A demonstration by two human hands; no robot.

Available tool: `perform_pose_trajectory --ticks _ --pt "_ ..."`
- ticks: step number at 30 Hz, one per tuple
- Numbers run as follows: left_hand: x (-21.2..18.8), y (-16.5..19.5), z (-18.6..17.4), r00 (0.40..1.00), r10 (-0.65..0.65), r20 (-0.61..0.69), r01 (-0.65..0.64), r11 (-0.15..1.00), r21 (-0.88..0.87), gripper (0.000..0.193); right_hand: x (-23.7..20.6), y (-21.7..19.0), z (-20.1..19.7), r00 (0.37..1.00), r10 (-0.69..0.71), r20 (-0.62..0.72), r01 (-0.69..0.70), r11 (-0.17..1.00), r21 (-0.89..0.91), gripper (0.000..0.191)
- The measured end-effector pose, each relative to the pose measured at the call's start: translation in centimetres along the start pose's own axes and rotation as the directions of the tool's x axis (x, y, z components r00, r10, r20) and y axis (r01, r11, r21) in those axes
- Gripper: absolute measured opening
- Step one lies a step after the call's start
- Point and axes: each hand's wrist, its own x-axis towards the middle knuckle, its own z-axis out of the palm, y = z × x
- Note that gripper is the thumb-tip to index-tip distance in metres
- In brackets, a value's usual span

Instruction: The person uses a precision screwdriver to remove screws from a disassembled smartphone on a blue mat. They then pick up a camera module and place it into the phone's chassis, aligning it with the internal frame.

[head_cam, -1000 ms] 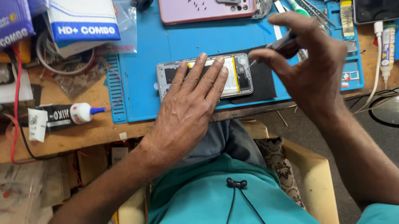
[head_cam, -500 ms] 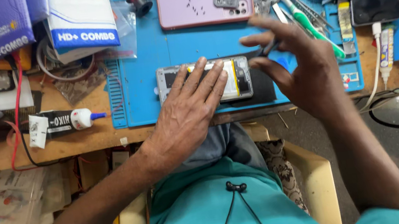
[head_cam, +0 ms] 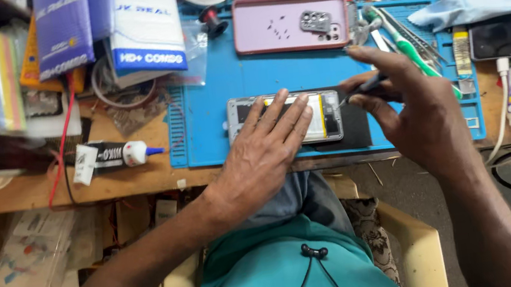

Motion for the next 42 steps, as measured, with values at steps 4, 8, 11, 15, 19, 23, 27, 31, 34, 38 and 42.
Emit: perform_pose_trajectory --ticks 4,8,11,15,19,23,27,31,34,38,42 --pt "-0.3 0.1 0.3 0.999 -0.006 0.034 0.005 1.0 0.029 0.067 -0.4 0.0 0.3 0.99 0.135 -0.051 -0.138 0.988 -0.075 0.06" --pt "-0.5 0.1 0.6 0.999 -0.012 0.03 0.012 1.0 -0.006 0.067 -1.7 0.3 0.2 0.999 0.032 0.012 -0.033 0.998 0.06 0.055" --pt "-0.6 0.1 0.7 1.0 -0.006 0.025 0.006 1.0 -0.014 0.068 -1.8 1.2 0.1 0.996 0.086 -0.026 -0.084 0.994 0.073 0.059" --pt "-0.5 0.1 0.7 1.0 -0.011 -0.008 0.01 0.999 -0.039 0.066 -0.9 2.7 1.7 0.981 0.1 -0.165 -0.026 0.914 0.404 0.061" --pt "-0.9 0.1 0.6 1.0 -0.011 -0.023 0.01 1.0 -0.022 0.064 -0.5 3.8 5.2 0.973 0.138 -0.186 -0.019 0.848 0.53 0.058" --pt "-2.2 0.1 0.2 0.989 -0.032 -0.144 0.011 0.989 -0.147 0.055 -0.8 4.3 6.4 0.97 0.165 -0.18 -0.045 0.845 0.532 0.056" --pt "-3.3 -0.2 -0.2 0.978 -0.073 -0.193 0.034 0.98 -0.197 0.055 -0.7 4.1 6.1 0.971 0.172 -0.168 -0.064 0.859 0.508 0.057" --pt "-3.1 -0.5 0.0 0.98 -0.067 -0.188 0.028 0.979 -0.203 0.053 -1.3 3.6 5.4 0.945 0.258 -0.202 -0.099 0.811 0.577 0.058" --pt "-2.6 -0.7 0.5 0.984 -0.052 -0.17 0.029 0.99 -0.138 0.049 -3.2 3.5 4.5 0.889 0.4 -0.224 -0.148 0.712 0.687 0.063" --pt "-2.4 -0.9 0.6 0.985 -0.054 -0.164 0.025 0.985 -0.17 0.047 -6.2 3.6 4.1 0.829 0.497 -0.256 -0.133 0.62 0.773 0.064" --pt "-2.3 -0.8 0.4 0.988 -0.059 -0.143 0.034 0.985 -0.17 0.051 -8.3 3.8 4.5 0.807 0.535 -0.251 -0.129 0.575 0.808 0.064"
